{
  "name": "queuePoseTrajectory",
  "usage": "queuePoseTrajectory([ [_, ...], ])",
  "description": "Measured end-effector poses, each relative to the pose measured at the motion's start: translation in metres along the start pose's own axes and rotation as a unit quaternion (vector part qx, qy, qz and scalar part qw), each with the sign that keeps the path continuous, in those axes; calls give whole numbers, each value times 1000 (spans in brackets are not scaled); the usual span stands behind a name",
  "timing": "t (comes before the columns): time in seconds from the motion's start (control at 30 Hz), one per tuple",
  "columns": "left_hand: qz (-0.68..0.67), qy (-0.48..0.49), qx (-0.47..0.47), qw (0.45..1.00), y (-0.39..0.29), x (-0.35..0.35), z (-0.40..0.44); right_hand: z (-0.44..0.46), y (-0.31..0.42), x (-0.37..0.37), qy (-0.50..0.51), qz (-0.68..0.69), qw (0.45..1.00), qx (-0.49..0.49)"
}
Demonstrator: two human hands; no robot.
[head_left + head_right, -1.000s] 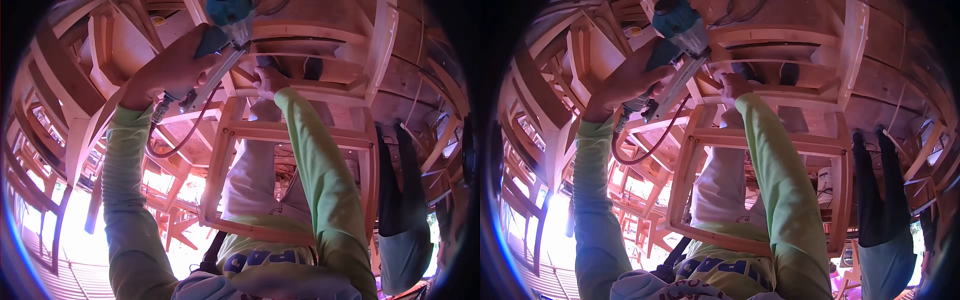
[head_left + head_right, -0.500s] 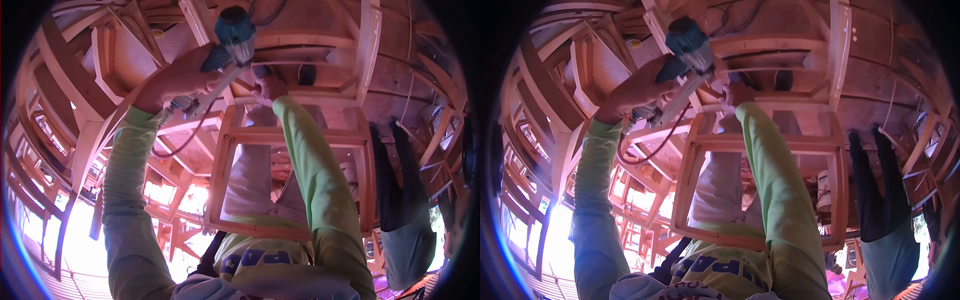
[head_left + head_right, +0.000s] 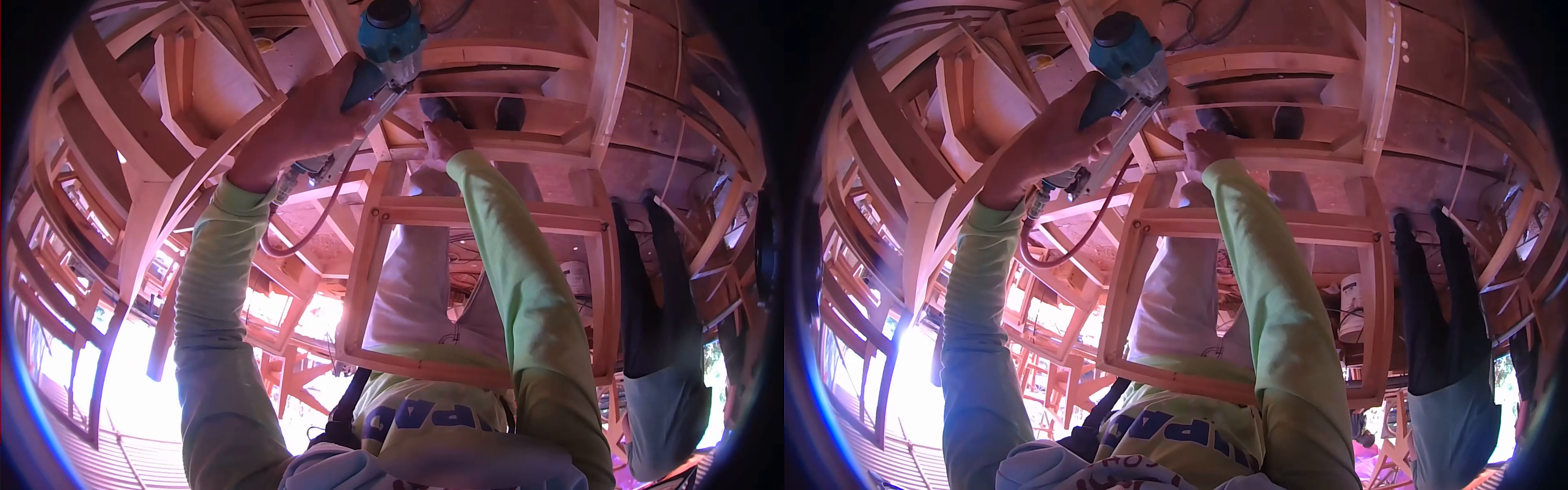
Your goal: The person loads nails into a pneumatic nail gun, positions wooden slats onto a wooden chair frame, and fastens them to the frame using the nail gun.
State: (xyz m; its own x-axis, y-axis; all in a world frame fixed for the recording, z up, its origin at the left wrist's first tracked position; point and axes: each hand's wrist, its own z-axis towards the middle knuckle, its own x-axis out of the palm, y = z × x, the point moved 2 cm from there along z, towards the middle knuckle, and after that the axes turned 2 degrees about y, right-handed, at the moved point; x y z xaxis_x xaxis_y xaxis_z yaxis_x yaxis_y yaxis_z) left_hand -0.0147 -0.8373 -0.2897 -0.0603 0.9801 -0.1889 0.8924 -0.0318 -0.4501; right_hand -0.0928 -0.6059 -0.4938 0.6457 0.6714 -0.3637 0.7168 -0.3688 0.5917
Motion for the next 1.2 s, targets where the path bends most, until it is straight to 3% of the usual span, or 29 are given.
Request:
queuePoseTrajectory([
  [0.3, 75, -25, 37, 996, 12, -1, 6, -10, 5, -13, -25, 1, 999, -19],
  [0.4, -20, 15, -4, 1000, 5, 0, 5, -10, 2, -16, 5, 10, 1000, -13],
  [0.53, -147, 116, -43, 981, -1, -3, 14, -5, -37, 26, -45, -11, 999, -27],
  [0.57, -155, 121, -49, 979, 1, -2, 17, -13, -43, 21, -70, -24, 997, -24],
  [0.63, -172, 125, -57, 975, 4, 0, 25, -37, -46, -23, 3, -92, 996, 12],
  [0.7, -190, 141, -71, 969, -3, -1, 30, -46, -46, -36, -1, -70, 997, 21],
  [0.83, -194, 161, -108, 962, 6, 2, 48, -50, -49, -29, -86, -66, 994, -6],
  [1.03, -210, 169, -137, 953, 12, 8, 62, -48, -51, -22, -125, -66, 990, -9],
  [1.2, -199, 176, -174, 948, 3, 8, 62, -50, -47, -26, -71, -48, 996, 32],
])
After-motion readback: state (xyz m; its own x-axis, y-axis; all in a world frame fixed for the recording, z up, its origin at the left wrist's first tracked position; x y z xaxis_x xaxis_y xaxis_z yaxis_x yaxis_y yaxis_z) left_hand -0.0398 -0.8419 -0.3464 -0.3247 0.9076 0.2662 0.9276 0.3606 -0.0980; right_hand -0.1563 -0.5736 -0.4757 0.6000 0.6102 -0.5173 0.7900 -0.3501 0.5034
